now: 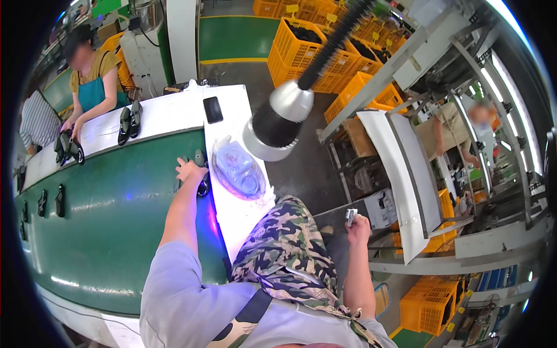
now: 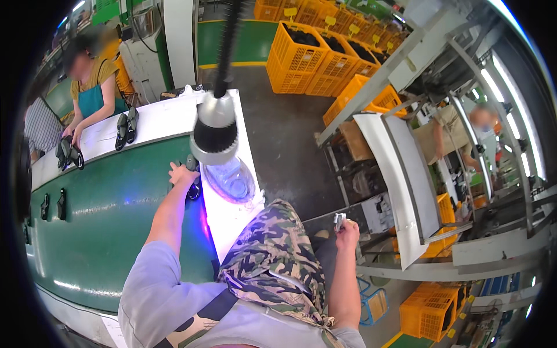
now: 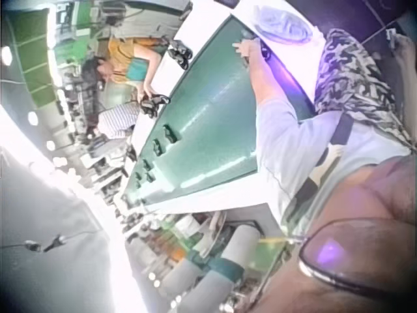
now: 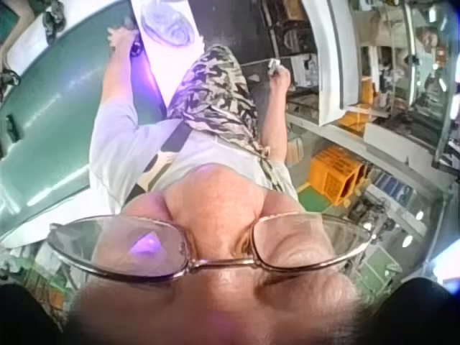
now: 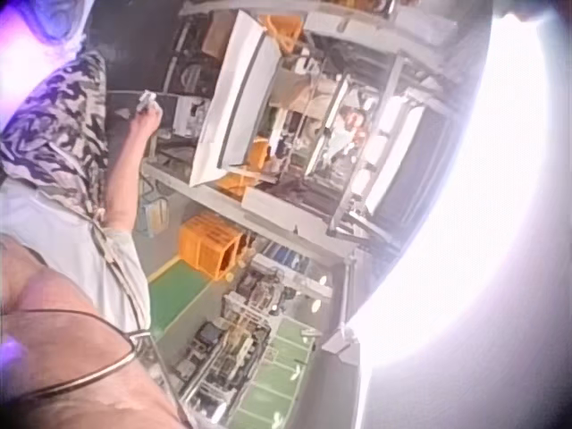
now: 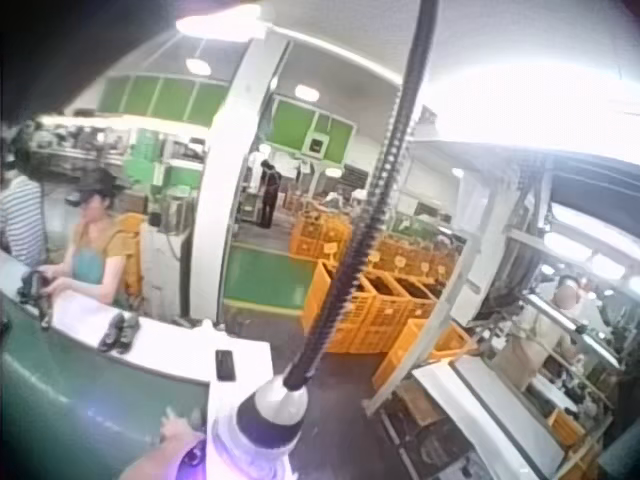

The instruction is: Checking shoes for quality or marking them and placing them into an oven/conveyor belt system.

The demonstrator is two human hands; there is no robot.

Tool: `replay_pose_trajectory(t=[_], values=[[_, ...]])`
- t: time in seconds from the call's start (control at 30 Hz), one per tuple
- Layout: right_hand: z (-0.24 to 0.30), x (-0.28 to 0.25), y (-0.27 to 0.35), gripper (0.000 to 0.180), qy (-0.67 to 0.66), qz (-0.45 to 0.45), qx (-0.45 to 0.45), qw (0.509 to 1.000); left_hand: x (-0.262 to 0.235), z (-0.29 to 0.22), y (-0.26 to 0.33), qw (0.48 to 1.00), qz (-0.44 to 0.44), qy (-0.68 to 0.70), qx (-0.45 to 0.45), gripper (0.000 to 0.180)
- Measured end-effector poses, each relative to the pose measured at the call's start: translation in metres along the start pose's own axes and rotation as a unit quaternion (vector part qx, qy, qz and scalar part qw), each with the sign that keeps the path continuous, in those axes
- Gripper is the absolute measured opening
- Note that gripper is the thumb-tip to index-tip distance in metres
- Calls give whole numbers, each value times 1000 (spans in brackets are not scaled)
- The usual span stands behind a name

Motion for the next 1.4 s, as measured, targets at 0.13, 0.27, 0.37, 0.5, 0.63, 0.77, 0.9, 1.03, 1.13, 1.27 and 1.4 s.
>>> replay_pose_trajectory(t=[0.13,0.27,0.37,0.5,0.63,0.77,0.9,1.03,1.13,1.27,1.4], values=[[4,56,-5,14,6,44,3,999,4,16,-18,992,114,-27,53,78],[-12,133,-18,16,76,97,2,992,7,43,-12,970,124,-98,187,71],[-27,186,-21,20,157,109,-7,981,-1,62,21,894,191,-157,373,54],[-68,254,-30,19,289,176,-33,940,-4,134,79,697,253,-210,638,39],[-103,299,-28,17,396,216,-163,877,-28,210,111,564,235,-335,718,28],[-122,328,-6,17,586,141,-285,746,-55,275,132,568,280,-406,659,18],[-130,350,23,16,597,180,-411,665,-64,323,151,601,247,-416,636,18],[-135,354,22,14,623,176,-460,607,-80,282,173,662,294,-368,583,28],[-141,361,23,12,647,174,-458,584,-66,281,165,828,191,-232,472,46],[-145,364,23,10,662,184,-449,571,-46,285,117,989,-23,-58,135,76],[-151,366,25,9,663,192,-480,542,-26,307,93,992,-45,-12,-115,80]])
Point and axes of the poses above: each hand's wrist, its own y-axis away from the middle knuckle, its own x-axis out of the palm, z = x × y, the point moved 5 cm from there along -y, towards the middle knuckle, and after that the axes turned 15 degrees about x, right-handed, at the moved point
